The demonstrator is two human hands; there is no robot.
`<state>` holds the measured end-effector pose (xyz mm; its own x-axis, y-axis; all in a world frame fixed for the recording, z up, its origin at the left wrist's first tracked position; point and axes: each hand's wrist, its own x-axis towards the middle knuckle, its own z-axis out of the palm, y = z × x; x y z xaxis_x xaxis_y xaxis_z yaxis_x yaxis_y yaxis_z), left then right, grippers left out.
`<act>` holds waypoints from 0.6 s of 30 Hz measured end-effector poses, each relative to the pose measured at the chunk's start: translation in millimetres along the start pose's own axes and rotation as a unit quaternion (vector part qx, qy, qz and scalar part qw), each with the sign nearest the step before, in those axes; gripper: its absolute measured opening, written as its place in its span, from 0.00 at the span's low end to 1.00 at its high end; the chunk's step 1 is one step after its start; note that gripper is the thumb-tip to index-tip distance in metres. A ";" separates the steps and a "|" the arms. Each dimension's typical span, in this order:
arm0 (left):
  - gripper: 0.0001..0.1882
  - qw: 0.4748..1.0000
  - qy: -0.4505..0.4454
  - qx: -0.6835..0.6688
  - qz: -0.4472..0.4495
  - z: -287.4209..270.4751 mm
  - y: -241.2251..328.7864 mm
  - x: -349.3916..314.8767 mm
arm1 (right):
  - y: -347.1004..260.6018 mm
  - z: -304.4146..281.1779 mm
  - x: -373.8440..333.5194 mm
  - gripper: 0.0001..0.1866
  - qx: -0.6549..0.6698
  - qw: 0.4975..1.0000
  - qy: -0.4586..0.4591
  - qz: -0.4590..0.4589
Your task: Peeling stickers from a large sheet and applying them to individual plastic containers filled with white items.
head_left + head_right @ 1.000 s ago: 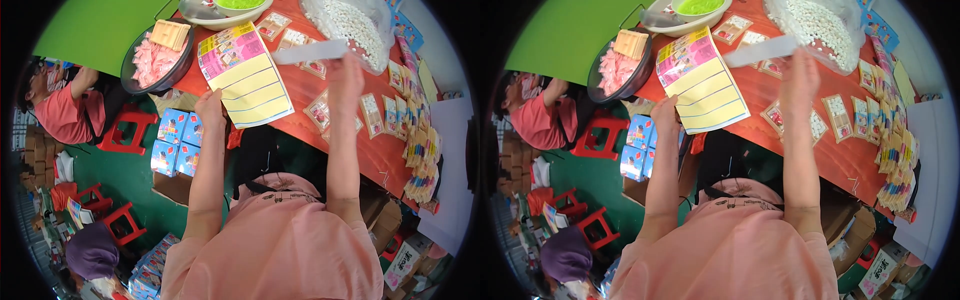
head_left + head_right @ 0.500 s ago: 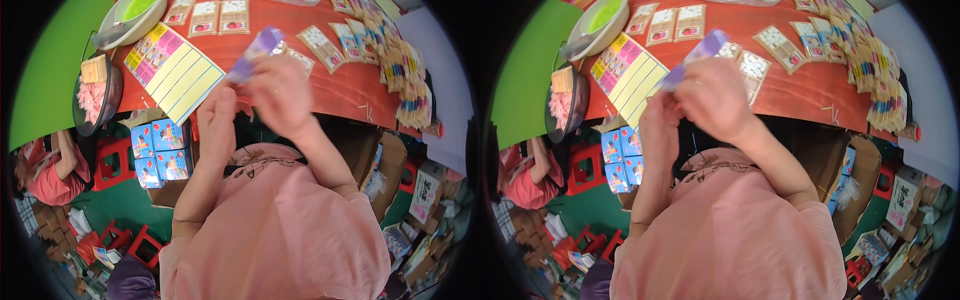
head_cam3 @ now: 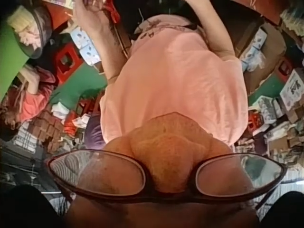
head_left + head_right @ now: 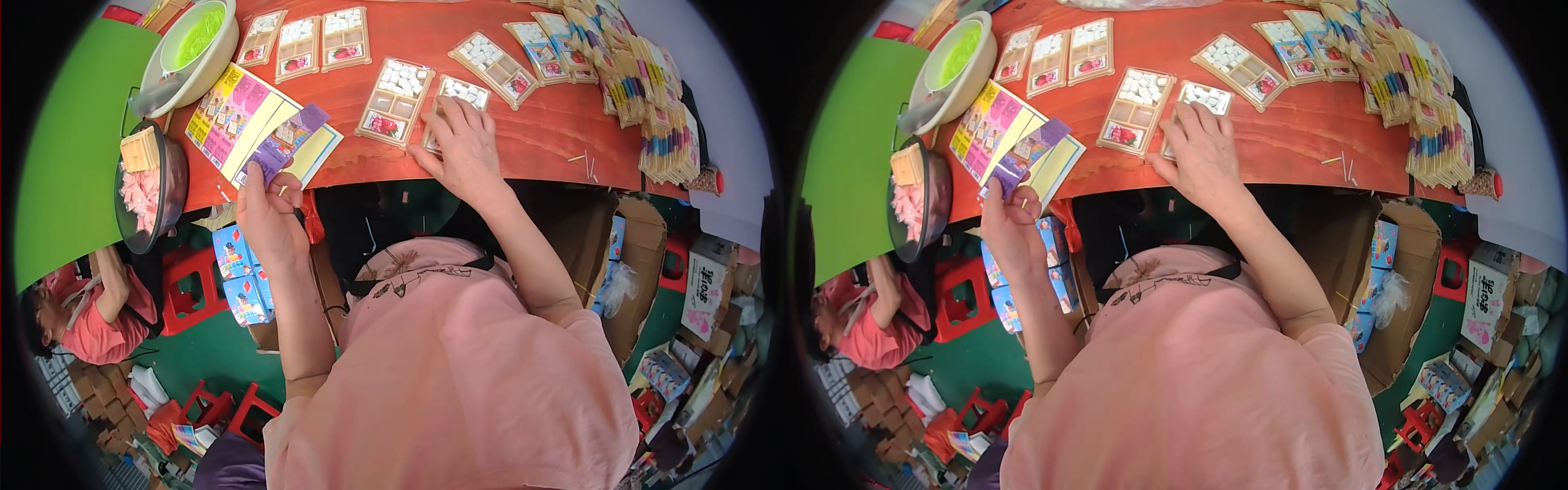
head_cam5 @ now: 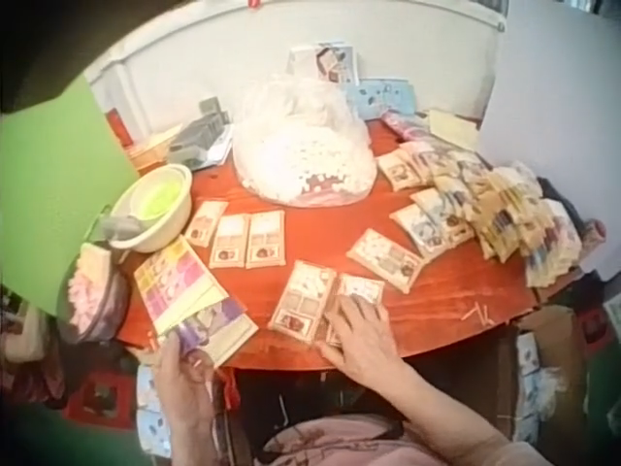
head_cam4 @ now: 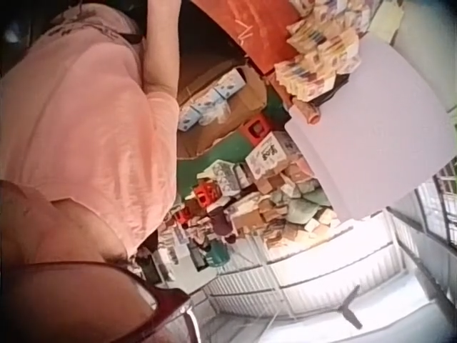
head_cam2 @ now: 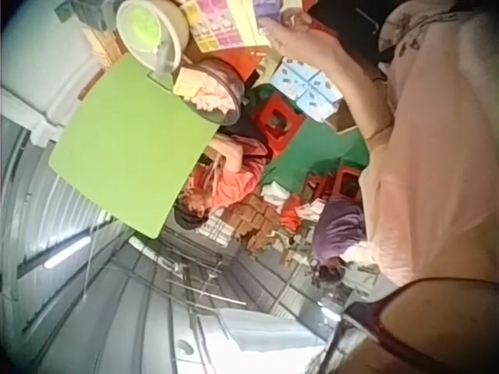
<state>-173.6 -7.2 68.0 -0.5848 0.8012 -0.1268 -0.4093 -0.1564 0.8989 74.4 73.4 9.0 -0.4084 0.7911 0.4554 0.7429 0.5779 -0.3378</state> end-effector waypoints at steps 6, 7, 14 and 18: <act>0.11 0.998 -0.010 -0.026 -0.058 10.9 -3.8 -10.3 | 22.5 -27.1 -18.1 0.23 -0.036 0.996 -0.073 -0.023; 0.11 0.998 -0.025 -0.014 -0.061 12.8 -3.5 -11.1 | 27.4 -33.4 -21.3 0.23 -0.039 0.995 -0.083 -0.028; 0.09 0.978 -0.170 -0.035 -0.115 39.0 -0.9 -7.4 | 45.7 -55.0 -21.4 0.17 -0.013 0.998 -0.054 -0.017; 0.10 0.960 -0.216 -0.040 -0.172 47.5 -9.4 2.2 | 7.9 -48.5 3.4 0.19 0.377 0.912 0.006 0.161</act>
<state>-137.8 23.5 79.1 -0.0671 0.9756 -0.2089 -0.5888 0.1303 0.7977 104.6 70.9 47.8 -0.2238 0.9444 0.2408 0.2449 0.2936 -0.9240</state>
